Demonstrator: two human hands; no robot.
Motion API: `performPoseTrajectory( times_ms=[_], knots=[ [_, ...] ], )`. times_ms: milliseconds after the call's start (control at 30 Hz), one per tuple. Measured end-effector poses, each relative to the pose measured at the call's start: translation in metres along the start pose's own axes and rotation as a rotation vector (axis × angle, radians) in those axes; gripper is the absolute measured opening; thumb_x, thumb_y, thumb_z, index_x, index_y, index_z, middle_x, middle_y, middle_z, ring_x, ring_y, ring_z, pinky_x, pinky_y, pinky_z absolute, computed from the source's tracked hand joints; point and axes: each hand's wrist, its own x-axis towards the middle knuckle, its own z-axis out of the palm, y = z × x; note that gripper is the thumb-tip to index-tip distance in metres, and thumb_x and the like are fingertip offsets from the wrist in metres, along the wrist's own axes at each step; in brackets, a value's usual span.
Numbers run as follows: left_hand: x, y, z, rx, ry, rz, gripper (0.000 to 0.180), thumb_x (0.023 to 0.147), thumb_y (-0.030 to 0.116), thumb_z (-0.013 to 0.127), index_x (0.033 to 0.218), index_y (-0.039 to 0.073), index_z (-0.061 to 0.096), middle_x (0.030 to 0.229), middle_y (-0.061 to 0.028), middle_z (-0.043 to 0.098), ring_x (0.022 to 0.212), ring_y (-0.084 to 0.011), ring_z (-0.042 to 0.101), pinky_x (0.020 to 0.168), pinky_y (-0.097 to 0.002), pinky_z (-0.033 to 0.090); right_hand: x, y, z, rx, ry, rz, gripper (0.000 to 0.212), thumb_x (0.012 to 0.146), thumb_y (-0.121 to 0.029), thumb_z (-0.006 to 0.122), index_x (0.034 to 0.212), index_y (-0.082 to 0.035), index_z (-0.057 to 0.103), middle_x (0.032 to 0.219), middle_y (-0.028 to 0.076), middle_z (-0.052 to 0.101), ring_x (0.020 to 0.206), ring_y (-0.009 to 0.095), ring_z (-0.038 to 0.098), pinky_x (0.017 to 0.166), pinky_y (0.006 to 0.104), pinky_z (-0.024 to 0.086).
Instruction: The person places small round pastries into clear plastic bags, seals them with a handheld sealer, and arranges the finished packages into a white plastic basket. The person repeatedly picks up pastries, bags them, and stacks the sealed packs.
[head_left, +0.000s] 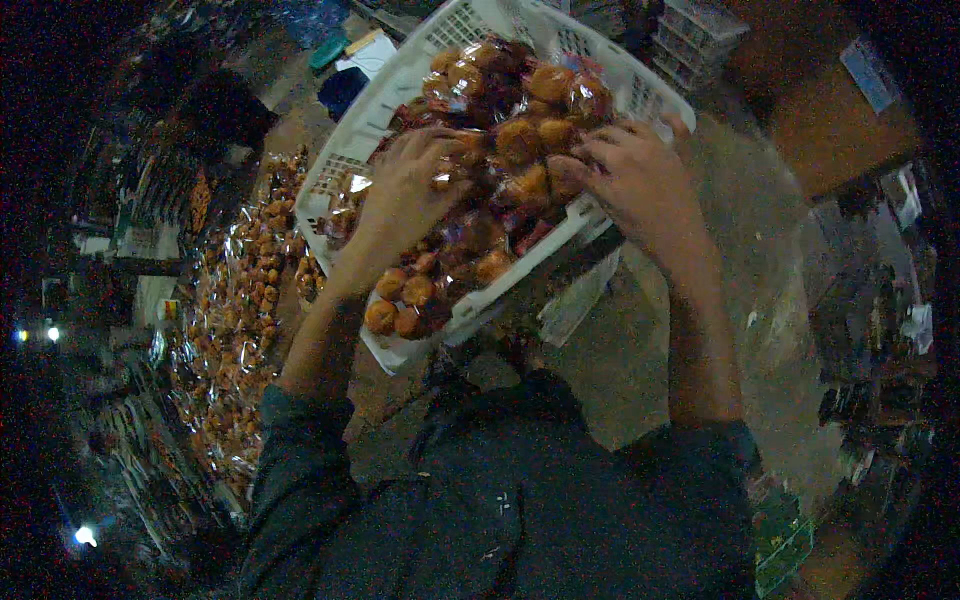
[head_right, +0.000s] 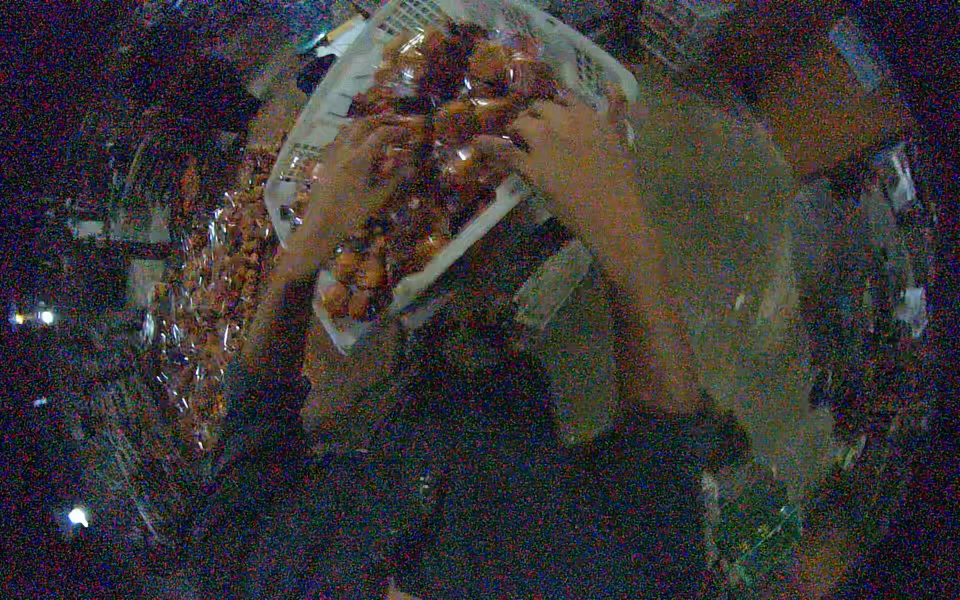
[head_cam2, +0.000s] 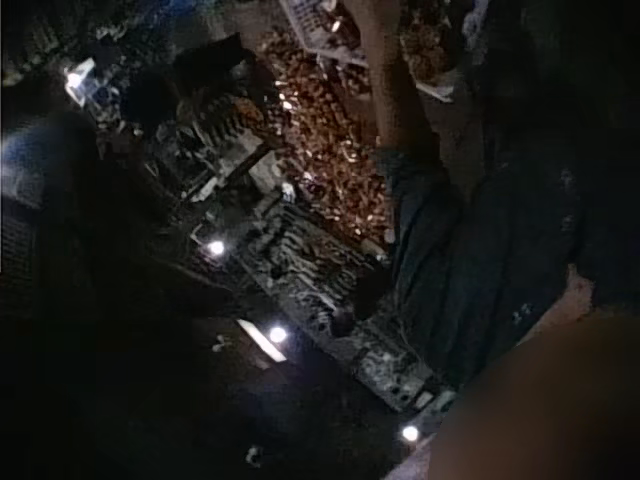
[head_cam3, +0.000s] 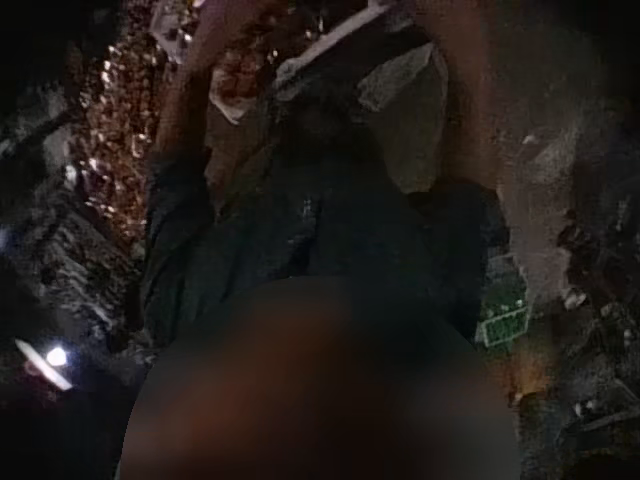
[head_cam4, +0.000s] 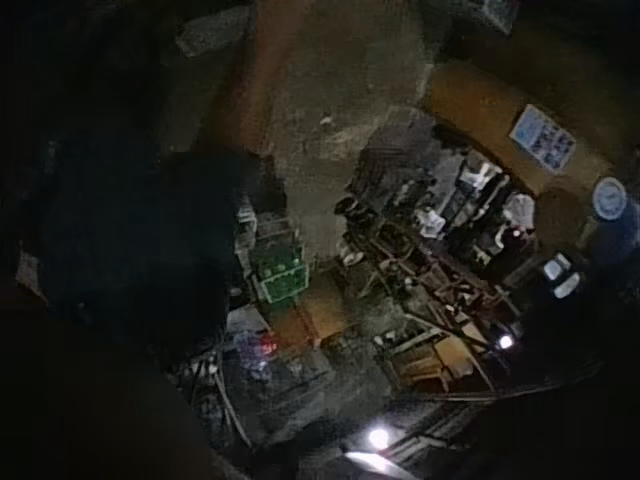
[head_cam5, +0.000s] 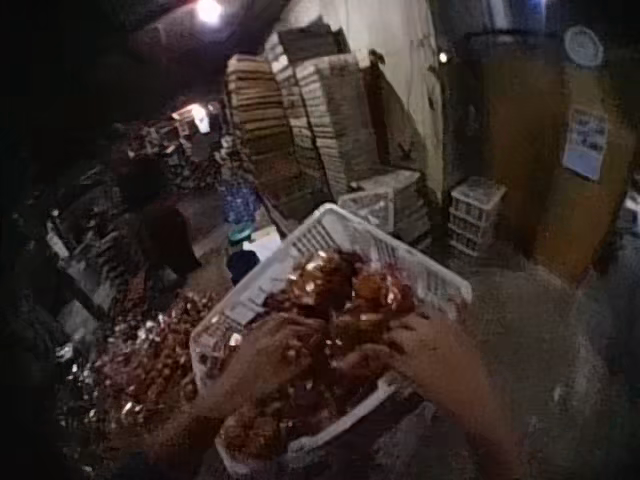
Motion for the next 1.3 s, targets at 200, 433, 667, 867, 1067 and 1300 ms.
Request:
performPoseTrajectory(
  times_ms=[200,433,667,867,1067,1300],
  knots=[
    [-0.065,-0.058,-0.009,0.319,0.116,-0.017,0.041,0.093,0.02,0.071,0.132,0.01,0.063,0.145,-0.0187,0.055,0.138,-0.0365,0.048,0.115,-0.0495,0.036,-0.028,0.021,0.037,0.319,0.717,-0.087,0.026,0.093,-0.034,0.071,0.109,-0.013,0.073,0.123,0.009,0.063,0.119,0.03,0.057,0.11,0.0485,0.032],
    [-0.277,-0.07,-0.003,0.078,0.38,-0.802,0.046,0.095,0.021,0.07,0.137,0.008,0.058,0.146,-0.0208,0.049,0.135,-0.0358,0.046,0.11,-0.0451,0.042,-0.118,0.099,0.396,0.912,1.084,1.003,0.027,0.103,-0.03,0.062,0.103,-0.003,0.06,0.088,0.006,0.06,0.082,0.015,0.054,0.076,0.0316,0.048],
    [-0.448,0.047,0.094,-0.063,-0.484,-1.257,0.043,0.096,0.025,0.069,0.134,0.006,0.06,0.137,-0.0178,0.054,0.127,-0.0311,0.05,0.104,-0.0422,0.045,-0.202,0.035,0.71,0.911,-0.144,1.222,0.046,0.095,-0.038,0.069,0.121,-0.003,0.055,0.091,0.013,0.065,0.079,0.023,0.062,0.073,0.0373,0.051],
    [-0.49,0.076,0.1,-0.176,-0.869,-1.438,0.041,0.097,0.027,0.067,0.131,0.005,0.061,0.13,-0.0152,0.058,0.12,-0.0271,0.054,0.098,-0.0398,0.047,-0.219,0.002,0.725,0.971,-0.18,1.227,0.052,0.09,-0.038,0.073,0.121,0.0,0.056,0.1,0.016,0.065,0.086,0.028,0.064,0.076,0.0416,0.053],
    [-0.504,0.057,0.099,-0.219,-0.916,-1.392,0.04,0.099,0.03,0.066,0.128,0.003,0.063,0.122,-0.0127,0.063,0.113,-0.0231,0.057,0.093,-0.0374,0.049,-0.263,0.017,0.677,0.993,0.081,1.355,0.058,0.086,-0.039,0.076,0.122,0.002,0.056,0.11,0.019,0.065,0.092,0.033,0.066,0.08,0.0459,0.054],
    [-0.532,0.007,0.125,-0.354,-0.876,-1.212,0.04,0.1,0.033,0.065,0.124,0.001,0.065,0.113,-0.0097,0.068,0.104,-0.0185,0.061,0.087,-0.0346,0.051,-0.32,0.046,0.616,0.588,0.703,1.599,0.053,0.093,-0.037,0.07,0.123,0.005,0.056,0.117,0.023,0.065,0.102,0.035,0.063,0.087,0.0442,0.05]
  ],
)
